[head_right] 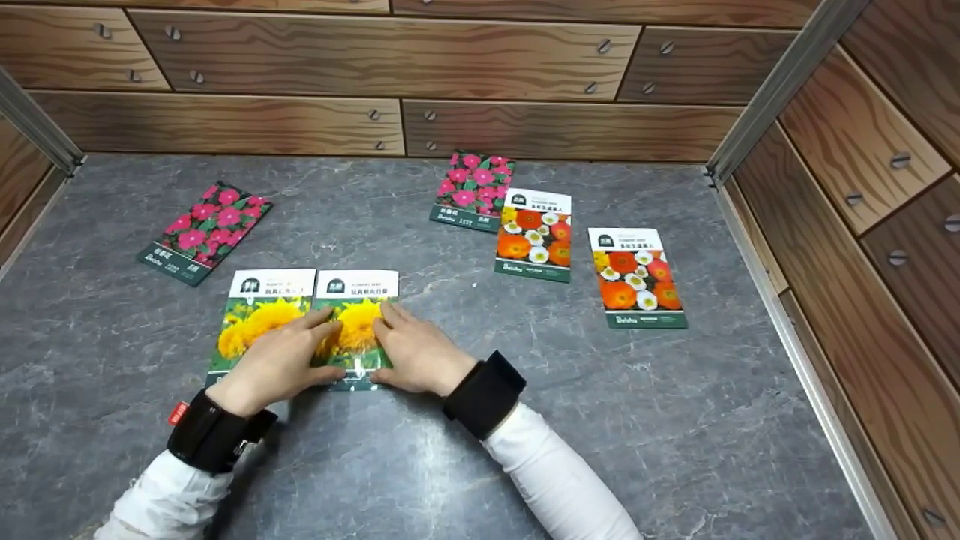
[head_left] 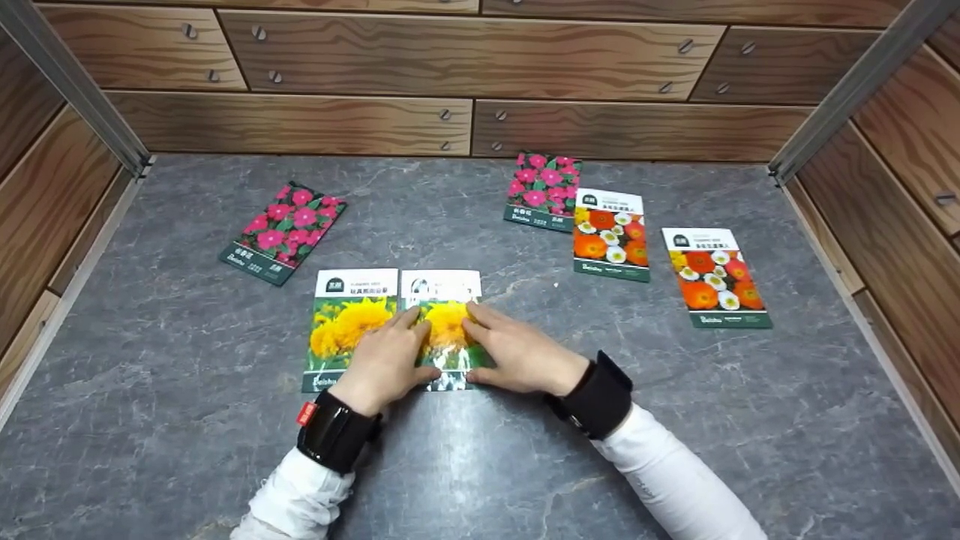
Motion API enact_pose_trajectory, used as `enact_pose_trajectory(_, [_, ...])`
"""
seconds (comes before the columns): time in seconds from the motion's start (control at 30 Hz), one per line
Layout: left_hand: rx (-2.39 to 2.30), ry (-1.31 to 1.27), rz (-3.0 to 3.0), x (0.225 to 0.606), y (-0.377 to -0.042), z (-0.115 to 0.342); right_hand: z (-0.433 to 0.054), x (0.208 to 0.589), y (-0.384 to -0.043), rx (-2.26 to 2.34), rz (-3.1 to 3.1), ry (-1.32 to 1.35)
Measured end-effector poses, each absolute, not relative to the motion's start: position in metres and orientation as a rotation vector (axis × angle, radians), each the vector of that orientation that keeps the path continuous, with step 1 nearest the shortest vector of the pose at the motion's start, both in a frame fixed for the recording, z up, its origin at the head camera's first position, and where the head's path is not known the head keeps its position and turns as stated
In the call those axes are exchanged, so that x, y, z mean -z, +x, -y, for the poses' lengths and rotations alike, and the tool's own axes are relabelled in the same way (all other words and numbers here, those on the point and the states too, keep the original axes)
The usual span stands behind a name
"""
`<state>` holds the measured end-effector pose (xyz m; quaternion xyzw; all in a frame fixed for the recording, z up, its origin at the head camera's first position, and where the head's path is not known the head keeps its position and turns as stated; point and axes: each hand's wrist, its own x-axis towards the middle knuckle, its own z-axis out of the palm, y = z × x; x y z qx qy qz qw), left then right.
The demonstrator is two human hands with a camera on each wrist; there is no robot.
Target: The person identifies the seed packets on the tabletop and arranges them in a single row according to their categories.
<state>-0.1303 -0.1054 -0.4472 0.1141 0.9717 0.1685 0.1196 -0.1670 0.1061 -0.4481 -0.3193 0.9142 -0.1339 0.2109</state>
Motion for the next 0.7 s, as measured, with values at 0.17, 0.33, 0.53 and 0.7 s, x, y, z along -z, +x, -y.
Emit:
enact_pose_trajectory(0.17, [-0.486, 0.331, -2.837, 0.4472, -0.1304, 0.1068, -0.106, 0.4496, -0.1665, 0.37, -2.535, -0.906])
enact_pose_trajectory(0.33, [-0.479, 0.325, -2.828, 0.4465, -0.1303, 0.107, -0.1063, 0.4496, -0.1668, 0.376, -2.526, -0.912])
enact_pose_trajectory(0.53, [-0.497, 0.33, -2.828, 0.447, -0.1303, 0.1078, -0.1069, 0.4484, -0.1678, 0.392, -2.501, -0.912])
enact_pose_trajectory(0.7, [-0.503, 0.322, -2.823, 0.4479, -0.1312, 0.1079, -0.1066, 0.4489, -0.1676, 0.393, -2.504, -0.906])
